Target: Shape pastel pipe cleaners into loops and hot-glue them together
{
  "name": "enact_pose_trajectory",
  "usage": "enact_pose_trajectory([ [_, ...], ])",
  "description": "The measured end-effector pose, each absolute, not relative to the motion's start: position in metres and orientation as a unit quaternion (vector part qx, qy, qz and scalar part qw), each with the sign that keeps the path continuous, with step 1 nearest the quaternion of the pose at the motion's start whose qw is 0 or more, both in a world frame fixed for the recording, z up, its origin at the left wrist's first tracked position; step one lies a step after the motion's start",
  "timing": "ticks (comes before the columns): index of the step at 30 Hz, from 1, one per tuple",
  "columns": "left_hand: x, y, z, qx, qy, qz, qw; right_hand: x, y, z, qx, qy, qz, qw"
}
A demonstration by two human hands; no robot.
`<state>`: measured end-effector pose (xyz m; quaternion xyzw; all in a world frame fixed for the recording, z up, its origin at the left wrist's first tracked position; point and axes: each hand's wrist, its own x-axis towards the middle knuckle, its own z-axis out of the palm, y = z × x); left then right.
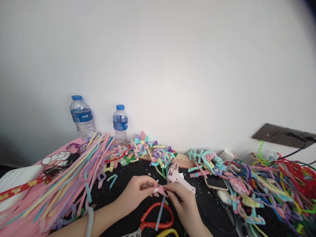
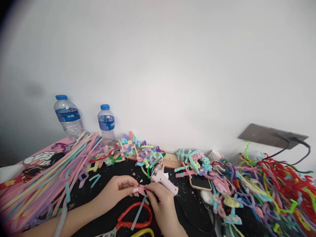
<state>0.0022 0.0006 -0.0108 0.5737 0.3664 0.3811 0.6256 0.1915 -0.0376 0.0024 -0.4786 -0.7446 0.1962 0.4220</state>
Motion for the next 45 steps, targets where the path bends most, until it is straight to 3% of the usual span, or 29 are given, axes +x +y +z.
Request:
enact_pose_trajectory([
  [45, 0.003, 0.002, -0.014, 0.575, 0.339, 0.394, 0.631, 0.193, -0.032, -0.012, -0.523, -0.655, 0.326, 0.438],
])
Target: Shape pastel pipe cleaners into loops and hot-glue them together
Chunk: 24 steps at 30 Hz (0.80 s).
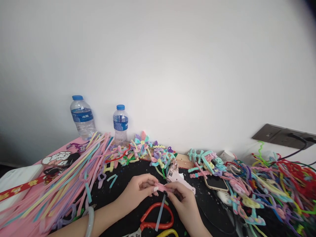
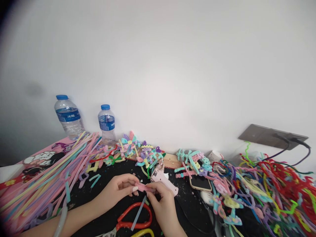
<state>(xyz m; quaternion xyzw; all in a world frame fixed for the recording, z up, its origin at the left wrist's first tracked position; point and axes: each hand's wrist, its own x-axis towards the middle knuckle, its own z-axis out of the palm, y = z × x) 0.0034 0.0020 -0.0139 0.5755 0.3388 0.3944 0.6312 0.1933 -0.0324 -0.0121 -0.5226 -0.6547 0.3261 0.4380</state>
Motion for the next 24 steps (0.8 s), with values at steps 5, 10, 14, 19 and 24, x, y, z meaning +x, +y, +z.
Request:
enact_pose_trajectory([
  [5, 0.0025, 0.0042, -0.0136, 0.575, 0.358, 0.42, 0.604, 0.1973, -0.0314, -0.0156, -0.533, -0.651, 0.317, 0.438],
  [10, 0.0004, 0.0061, -0.0145, 0.571, 0.381, 0.46, 0.563, 0.1989, -0.0305, -0.0167, -0.538, -0.644, 0.322, 0.439],
  [14, -0.0016, 0.0047, -0.0127, 0.584, 0.382, 0.447, 0.559, 0.1985, -0.0308, -0.0163, -0.539, -0.643, 0.32, 0.441],
  [19, -0.0019, 0.0028, -0.0094, 0.569, 0.355, 0.43, 0.604, 0.1994, -0.0303, -0.0186, -0.537, -0.642, 0.324, 0.441],
  [24, -0.0021, 0.0024, -0.0062, 0.571, 0.337, 0.425, 0.616, 0.2007, -0.0291, -0.0223, -0.532, -0.628, 0.346, 0.449],
])
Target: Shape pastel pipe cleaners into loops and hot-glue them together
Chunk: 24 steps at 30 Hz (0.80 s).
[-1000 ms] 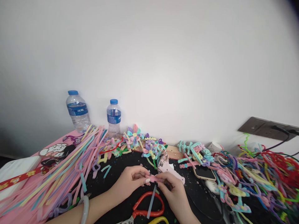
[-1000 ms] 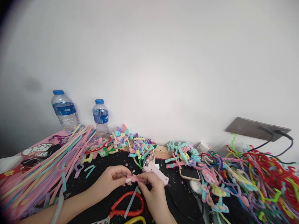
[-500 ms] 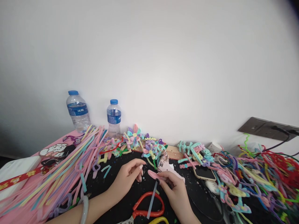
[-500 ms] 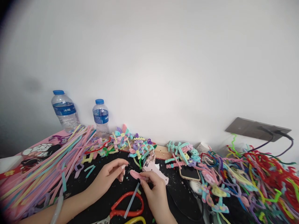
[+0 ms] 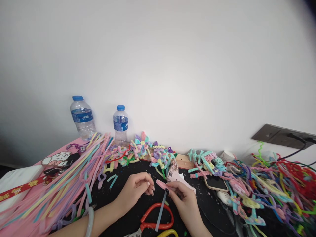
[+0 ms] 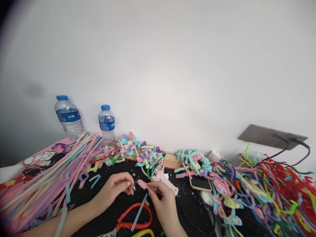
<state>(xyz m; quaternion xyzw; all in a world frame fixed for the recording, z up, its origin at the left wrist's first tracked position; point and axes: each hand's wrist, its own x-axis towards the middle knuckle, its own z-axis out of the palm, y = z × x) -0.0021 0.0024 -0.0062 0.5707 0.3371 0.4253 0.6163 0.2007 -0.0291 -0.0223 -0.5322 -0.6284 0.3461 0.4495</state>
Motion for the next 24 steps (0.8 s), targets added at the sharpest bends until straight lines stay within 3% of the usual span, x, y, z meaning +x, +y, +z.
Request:
enact_pose_trajectory([
  [13, -0.001, -0.002, -0.009, 0.633, 0.349, 0.416, 0.552, 0.192, -0.026, -0.016, -0.473, -0.471, 0.525, 0.528],
  [24, 0.002, -0.002, -0.009, 0.658, 0.342, 0.374, 0.557, 0.188, -0.03, -0.009, -0.458, -0.456, 0.609, 0.459],
])
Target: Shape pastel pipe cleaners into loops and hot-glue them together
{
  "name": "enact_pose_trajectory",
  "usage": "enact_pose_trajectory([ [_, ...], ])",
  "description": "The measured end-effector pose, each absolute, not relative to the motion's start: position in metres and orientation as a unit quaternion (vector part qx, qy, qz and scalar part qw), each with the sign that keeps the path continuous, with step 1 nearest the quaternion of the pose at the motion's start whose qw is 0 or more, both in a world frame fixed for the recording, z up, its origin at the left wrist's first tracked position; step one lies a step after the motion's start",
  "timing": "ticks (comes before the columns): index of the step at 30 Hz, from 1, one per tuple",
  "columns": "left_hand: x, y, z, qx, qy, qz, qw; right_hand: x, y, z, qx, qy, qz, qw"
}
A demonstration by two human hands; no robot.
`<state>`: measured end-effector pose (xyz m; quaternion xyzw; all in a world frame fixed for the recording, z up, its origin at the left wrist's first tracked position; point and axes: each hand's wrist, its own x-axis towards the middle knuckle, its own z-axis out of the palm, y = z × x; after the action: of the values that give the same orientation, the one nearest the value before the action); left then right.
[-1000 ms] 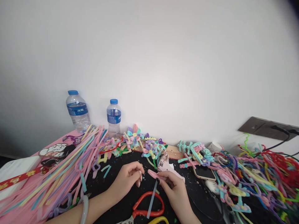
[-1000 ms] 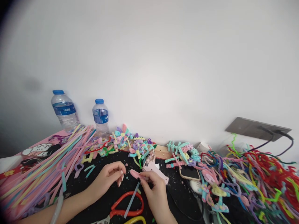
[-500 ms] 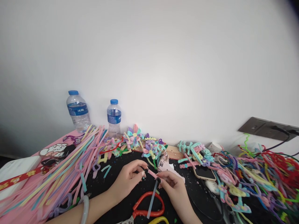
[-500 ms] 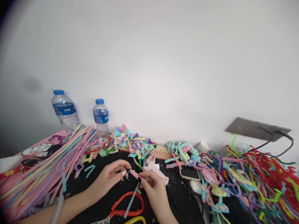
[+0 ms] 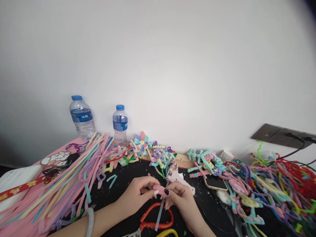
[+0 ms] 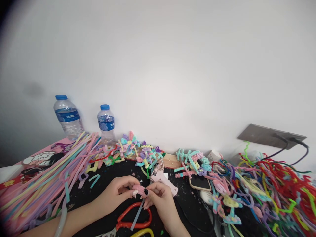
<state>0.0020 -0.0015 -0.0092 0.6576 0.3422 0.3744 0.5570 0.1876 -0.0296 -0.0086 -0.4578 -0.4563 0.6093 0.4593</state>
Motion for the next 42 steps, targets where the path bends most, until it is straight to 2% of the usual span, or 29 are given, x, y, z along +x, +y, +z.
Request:
enact_pose_trajectory([
  [13, 0.003, -0.001, -0.014, 0.624, 0.339, 0.375, 0.596, 0.188, -0.028, -0.019, -0.471, -0.498, 0.567, 0.457],
  [26, 0.004, 0.001, -0.013, 0.603, 0.362, 0.379, 0.601, 0.186, -0.03, -0.028, -0.475, -0.516, 0.505, 0.503],
  [42, 0.004, 0.002, -0.015, 0.6, 0.346, 0.396, 0.603, 0.189, -0.032, -0.027, -0.482, -0.568, 0.459, 0.486],
])
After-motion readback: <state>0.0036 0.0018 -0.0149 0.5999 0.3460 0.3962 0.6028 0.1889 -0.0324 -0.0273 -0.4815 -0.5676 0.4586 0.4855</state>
